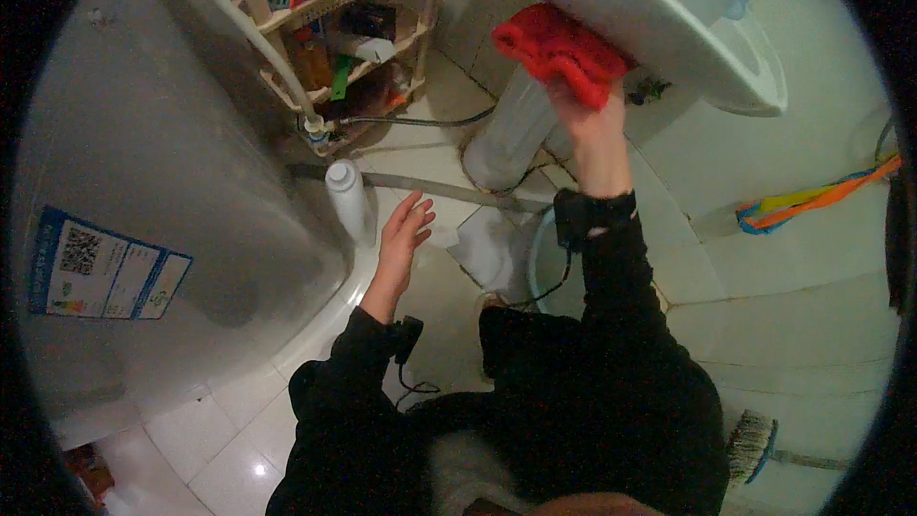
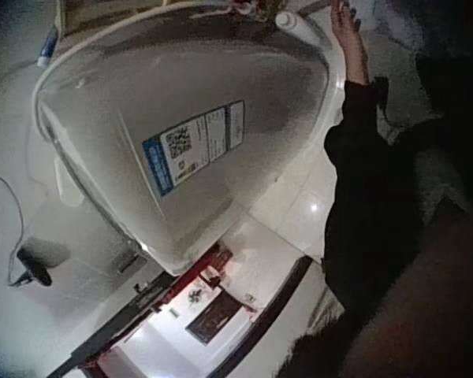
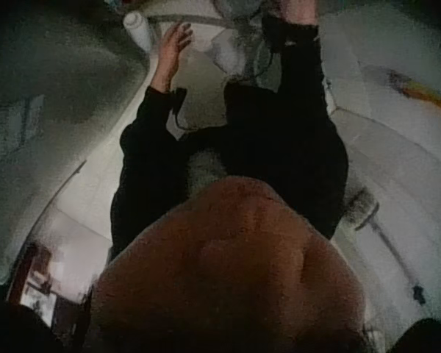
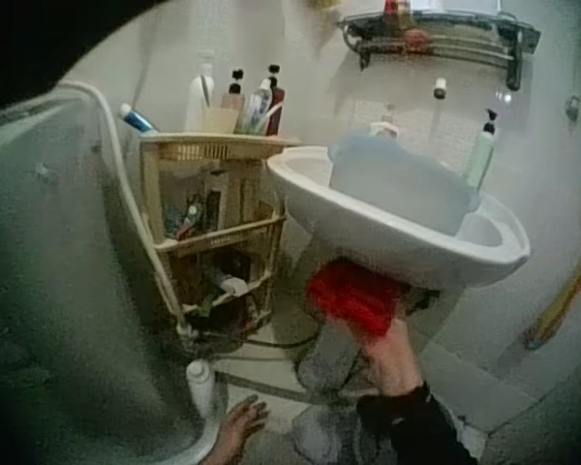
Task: The person wipes the exterior of a water heater with a red cloth, then moves to wipe the toilet bowl rim, seat, and lid. The person also wipes a small wall-mounted shelf above the toilet.
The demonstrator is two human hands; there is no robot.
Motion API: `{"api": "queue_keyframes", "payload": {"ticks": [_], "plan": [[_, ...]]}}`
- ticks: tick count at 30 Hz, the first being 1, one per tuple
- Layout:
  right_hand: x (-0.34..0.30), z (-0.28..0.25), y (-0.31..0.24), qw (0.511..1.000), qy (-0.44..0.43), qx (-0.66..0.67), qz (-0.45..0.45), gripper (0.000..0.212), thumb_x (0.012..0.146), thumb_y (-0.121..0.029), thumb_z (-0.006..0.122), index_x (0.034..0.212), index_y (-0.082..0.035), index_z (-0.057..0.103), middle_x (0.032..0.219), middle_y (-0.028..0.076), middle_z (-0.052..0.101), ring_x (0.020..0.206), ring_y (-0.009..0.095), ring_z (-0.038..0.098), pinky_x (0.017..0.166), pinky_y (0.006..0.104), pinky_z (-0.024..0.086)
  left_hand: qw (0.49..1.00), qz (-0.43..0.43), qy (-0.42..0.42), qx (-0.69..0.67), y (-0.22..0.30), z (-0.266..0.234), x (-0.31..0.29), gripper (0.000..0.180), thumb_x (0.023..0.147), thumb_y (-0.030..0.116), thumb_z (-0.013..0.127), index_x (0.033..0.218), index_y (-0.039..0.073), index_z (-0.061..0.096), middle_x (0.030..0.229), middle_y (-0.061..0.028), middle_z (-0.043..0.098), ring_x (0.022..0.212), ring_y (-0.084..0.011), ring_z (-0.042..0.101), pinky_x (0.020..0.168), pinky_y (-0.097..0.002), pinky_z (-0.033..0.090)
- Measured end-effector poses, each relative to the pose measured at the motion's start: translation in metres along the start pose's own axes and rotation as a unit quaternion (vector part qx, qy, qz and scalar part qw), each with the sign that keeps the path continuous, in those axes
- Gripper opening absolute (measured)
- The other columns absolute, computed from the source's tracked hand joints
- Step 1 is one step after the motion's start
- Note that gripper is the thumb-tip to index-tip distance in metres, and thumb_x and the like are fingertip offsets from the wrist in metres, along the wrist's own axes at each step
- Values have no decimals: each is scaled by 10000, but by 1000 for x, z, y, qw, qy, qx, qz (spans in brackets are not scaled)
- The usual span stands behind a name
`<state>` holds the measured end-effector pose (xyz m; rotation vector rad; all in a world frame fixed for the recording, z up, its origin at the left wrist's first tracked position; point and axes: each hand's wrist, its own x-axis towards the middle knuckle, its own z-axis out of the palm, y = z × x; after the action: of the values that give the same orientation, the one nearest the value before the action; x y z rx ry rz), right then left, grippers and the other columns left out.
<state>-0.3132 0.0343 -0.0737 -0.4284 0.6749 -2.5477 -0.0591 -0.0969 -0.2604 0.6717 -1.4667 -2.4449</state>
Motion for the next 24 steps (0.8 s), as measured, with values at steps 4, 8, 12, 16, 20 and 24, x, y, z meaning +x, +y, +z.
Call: {"api": "queue_keyframes", "payload": {"ticks": [4,8,12,16,20,24], "plan": [[-29,23,-2,902,-298,236,207,322,1030,-305,481,1258,-104,587,1201,109,660,1080,272,657,934,485,572,1000,23,-9,16,11,10,3,634,1018,424,562,1534,90,404,1466,-126,535,1291,-240,543,1076,-398,424],[-74,34,-33,997,-20,-62,29,208,1029,-285,509,1136,-156,631,1048,15,687,961,181,680,921,436,572,998,63,-19,19,25,17,4,644,1015,439,564,1533,90,404,1464,-124,538,1286,-235,545,1074,-403,429],[-67,37,-42,943,-303,135,25,233,1031,-285,501,1206,-173,606,1105,38,687,1023,211,673,998,458,518,995,84,-23,37,42,28,-1,619,1025,419,552,1530,91,409,1471,-126,531,1288,-232,543,1074,-400,429],[-51,48,-22,996,-21,-84,2,301,1046,-265,470,1300,-136,567,1222,90,671,1134,265,649,1047,531,473,990,123,-42,50,65,43,-3,586,1027,331,575,1530,78,411,1470,-138,532,1314,-217,525,1090,-374,403],[-22,84,10,993,-86,-37,70,331,1024,-216,550,1332,-97,526,1309,110,605,1192,262,601,1068,524,465,976,195,-46,81,87,51,-3,573,1017,248,607,1523,61,417,1465,-153,533,1313,-213,524,1101,-350,390],[-21,94,12,990,-66,-84,88,355,1033,-245,539,1358,-103,529,1335,113,604,1194,282,610,1046,501,491,962,249,-36,105,103,57,2,552,1012,221,604,1510,53,435,1449,-146,546,1303,-219,533,1091,-342,404]]}}
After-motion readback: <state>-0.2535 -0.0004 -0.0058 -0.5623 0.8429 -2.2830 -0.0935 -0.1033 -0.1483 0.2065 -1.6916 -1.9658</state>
